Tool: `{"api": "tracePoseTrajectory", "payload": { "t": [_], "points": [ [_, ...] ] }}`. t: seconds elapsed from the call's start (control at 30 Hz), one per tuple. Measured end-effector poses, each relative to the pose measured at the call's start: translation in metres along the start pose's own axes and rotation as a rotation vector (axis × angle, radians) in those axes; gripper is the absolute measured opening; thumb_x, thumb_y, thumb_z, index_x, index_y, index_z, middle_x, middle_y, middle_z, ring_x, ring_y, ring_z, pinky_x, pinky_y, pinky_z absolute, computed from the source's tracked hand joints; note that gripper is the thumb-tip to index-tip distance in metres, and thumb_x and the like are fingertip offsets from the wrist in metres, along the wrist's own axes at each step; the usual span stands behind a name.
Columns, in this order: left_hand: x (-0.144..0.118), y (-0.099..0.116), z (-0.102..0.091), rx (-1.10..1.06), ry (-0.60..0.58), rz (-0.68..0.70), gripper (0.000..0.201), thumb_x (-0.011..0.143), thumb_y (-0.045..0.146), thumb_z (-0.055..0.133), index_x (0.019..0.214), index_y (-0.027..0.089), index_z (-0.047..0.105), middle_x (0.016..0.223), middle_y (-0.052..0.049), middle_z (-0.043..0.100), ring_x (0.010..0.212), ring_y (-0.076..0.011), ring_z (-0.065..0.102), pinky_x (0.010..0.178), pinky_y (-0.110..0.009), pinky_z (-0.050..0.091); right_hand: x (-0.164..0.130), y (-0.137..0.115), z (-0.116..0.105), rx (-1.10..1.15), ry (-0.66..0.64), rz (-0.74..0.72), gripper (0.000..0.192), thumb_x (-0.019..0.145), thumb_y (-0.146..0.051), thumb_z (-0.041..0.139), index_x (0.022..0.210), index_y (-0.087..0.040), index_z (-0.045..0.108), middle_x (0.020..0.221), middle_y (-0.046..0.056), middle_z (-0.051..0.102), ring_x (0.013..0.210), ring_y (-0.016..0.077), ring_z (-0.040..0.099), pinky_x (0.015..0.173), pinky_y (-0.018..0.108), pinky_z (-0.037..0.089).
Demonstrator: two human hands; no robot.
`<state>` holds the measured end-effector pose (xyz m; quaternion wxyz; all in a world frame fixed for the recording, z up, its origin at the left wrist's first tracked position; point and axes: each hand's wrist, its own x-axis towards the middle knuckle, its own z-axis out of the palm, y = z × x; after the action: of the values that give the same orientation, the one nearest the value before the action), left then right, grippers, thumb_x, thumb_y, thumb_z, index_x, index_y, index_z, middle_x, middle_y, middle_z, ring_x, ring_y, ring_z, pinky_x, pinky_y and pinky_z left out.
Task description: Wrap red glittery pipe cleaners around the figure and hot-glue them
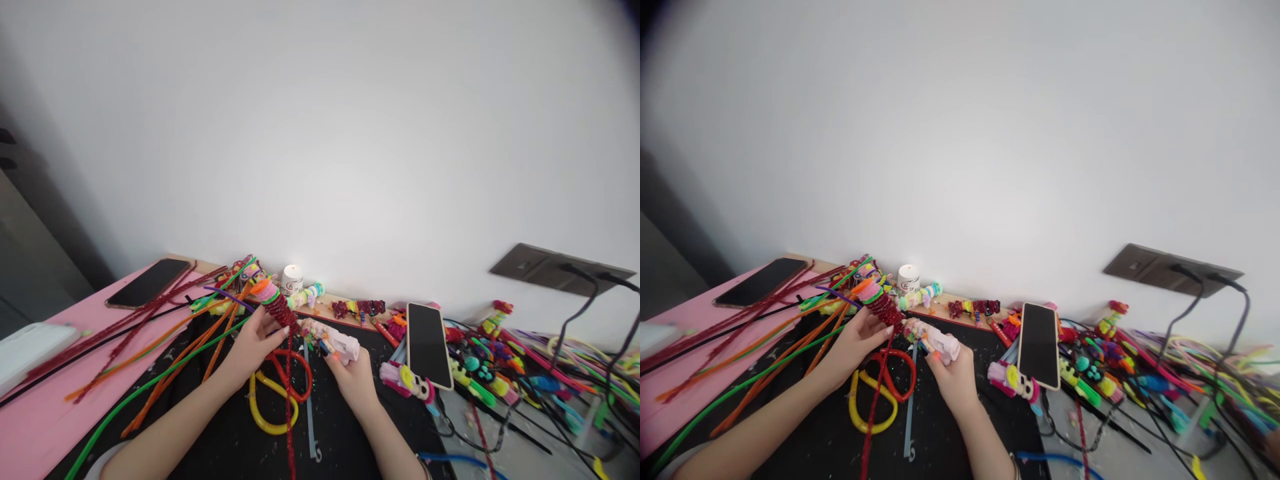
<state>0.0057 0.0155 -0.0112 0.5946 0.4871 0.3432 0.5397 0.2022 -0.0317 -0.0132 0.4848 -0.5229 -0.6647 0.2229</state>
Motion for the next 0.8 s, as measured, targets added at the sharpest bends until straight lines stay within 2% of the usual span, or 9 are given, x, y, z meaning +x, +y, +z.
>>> {"api": "tracePoseTrajectory", "payload": {
  "t": [0.43,0.8],
  "points": [
    [0.001,-0.0051,-0.0018,-0.014,-0.016,0.018,0.04,0.071,0.024,0.07,0.106,0.018,0.052,0.114,-0.009,0.064,0.107,-0.0246,0.059,0.1,-0.044,0.04,0.0,0.0033,0.002,0.002,-0.012,0.052,0.019,0.075,-0.016,0.057,0.089,-0.016,0.07,0.082,0.004,0.071,0.074,0.0196,0.066,0.072,0.027,0.052],
    [-0.0002,0.0024,-0.0003,0.0,0.001,-0.003,0.038,0.071,0.026,0.069,0.103,0.019,0.052,0.113,-0.009,0.065,0.11,-0.0249,0.058,0.102,-0.043,0.038,-0.0001,0.0034,-0.0002,0.025,0.014,0.051,0.02,0.075,-0.018,0.056,0.089,-0.017,0.07,0.082,0.005,0.072,0.076,0.0208,0.066,0.071,0.029,0.052]
  ]
}}
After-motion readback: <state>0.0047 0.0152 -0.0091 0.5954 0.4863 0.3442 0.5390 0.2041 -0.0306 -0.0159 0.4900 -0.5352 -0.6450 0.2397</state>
